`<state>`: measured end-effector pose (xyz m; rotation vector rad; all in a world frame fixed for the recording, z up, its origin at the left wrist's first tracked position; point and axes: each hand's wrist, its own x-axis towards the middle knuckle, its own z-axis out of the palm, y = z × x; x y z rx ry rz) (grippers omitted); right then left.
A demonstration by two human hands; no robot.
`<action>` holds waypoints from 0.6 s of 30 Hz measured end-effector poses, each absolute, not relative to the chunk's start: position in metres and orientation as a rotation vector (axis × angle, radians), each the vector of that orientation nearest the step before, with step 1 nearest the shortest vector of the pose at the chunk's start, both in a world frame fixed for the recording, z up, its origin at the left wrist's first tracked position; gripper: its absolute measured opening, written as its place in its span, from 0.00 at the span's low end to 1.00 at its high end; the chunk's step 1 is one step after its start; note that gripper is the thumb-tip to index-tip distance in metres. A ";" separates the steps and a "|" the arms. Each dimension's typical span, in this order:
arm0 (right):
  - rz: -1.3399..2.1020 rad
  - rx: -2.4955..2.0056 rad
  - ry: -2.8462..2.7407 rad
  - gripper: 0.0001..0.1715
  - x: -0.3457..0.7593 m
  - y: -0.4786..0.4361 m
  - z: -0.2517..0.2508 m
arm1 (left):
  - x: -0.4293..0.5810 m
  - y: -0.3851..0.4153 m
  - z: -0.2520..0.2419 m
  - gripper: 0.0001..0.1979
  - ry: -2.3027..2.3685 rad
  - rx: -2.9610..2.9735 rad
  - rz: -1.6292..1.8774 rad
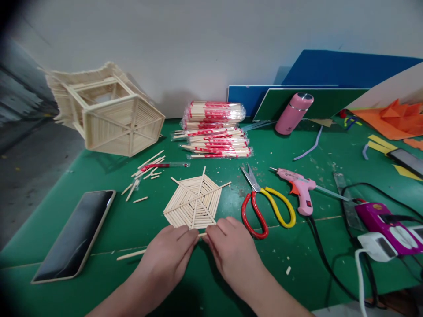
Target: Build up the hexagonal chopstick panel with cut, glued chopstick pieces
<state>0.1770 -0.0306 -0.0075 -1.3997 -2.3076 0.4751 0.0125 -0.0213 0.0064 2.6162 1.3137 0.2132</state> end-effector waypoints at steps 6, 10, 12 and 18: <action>0.509 -1.416 -2.251 0.13 0.177 -0.031 -0.008 | 0.016 -0.022 0.007 0.11 1.368 2.551 0.156; 0.509 -1.418 -2.215 0.14 0.177 -0.033 -0.008 | 0.018 -0.024 0.005 0.10 1.391 2.574 0.181; 0.505 -1.421 -2.201 0.14 0.178 -0.033 -0.007 | 0.018 -0.024 0.003 0.10 1.395 2.581 0.183; 0.488 -1.451 -2.193 0.14 0.177 -0.034 -0.009 | 0.021 -0.025 0.003 0.10 1.422 2.579 0.186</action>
